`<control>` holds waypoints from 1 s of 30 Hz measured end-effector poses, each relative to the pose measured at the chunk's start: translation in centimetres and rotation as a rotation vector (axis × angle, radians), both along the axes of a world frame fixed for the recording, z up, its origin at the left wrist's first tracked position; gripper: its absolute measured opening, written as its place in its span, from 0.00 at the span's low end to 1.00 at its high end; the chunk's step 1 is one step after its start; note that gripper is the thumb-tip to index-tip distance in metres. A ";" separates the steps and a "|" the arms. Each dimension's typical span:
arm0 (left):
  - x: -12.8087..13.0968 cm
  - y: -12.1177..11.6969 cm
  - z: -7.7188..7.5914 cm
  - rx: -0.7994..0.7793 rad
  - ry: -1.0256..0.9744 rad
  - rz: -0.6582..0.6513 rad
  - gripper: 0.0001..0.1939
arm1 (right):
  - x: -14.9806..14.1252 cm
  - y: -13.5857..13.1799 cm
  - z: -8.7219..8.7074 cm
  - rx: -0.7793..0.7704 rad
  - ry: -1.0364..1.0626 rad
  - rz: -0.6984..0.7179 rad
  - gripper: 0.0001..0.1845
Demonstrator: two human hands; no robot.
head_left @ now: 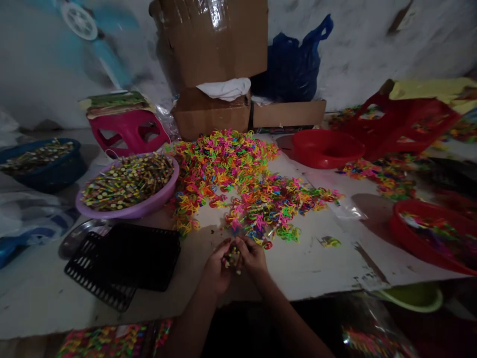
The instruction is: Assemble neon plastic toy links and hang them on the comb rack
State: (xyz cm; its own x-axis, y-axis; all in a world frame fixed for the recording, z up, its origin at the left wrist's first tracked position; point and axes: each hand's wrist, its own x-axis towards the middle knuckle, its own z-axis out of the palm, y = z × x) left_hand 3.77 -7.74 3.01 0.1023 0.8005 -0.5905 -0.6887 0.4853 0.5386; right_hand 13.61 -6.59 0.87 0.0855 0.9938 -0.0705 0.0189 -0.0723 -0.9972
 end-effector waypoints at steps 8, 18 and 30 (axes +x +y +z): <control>-3.1 0.2 0.1 -0.006 -0.080 -0.168 0.10 | 2.9 1.1 2.6 -0.163 0.164 0.294 0.20; -3.5 -0.9 0.6 0.185 0.217 -0.597 0.14 | 3.1 1.7 2.4 -0.108 -0.129 0.598 0.20; -3.7 -0.6 1.6 0.353 0.442 -0.879 0.13 | 3.4 1.9 2.8 -0.288 -0.023 0.808 0.19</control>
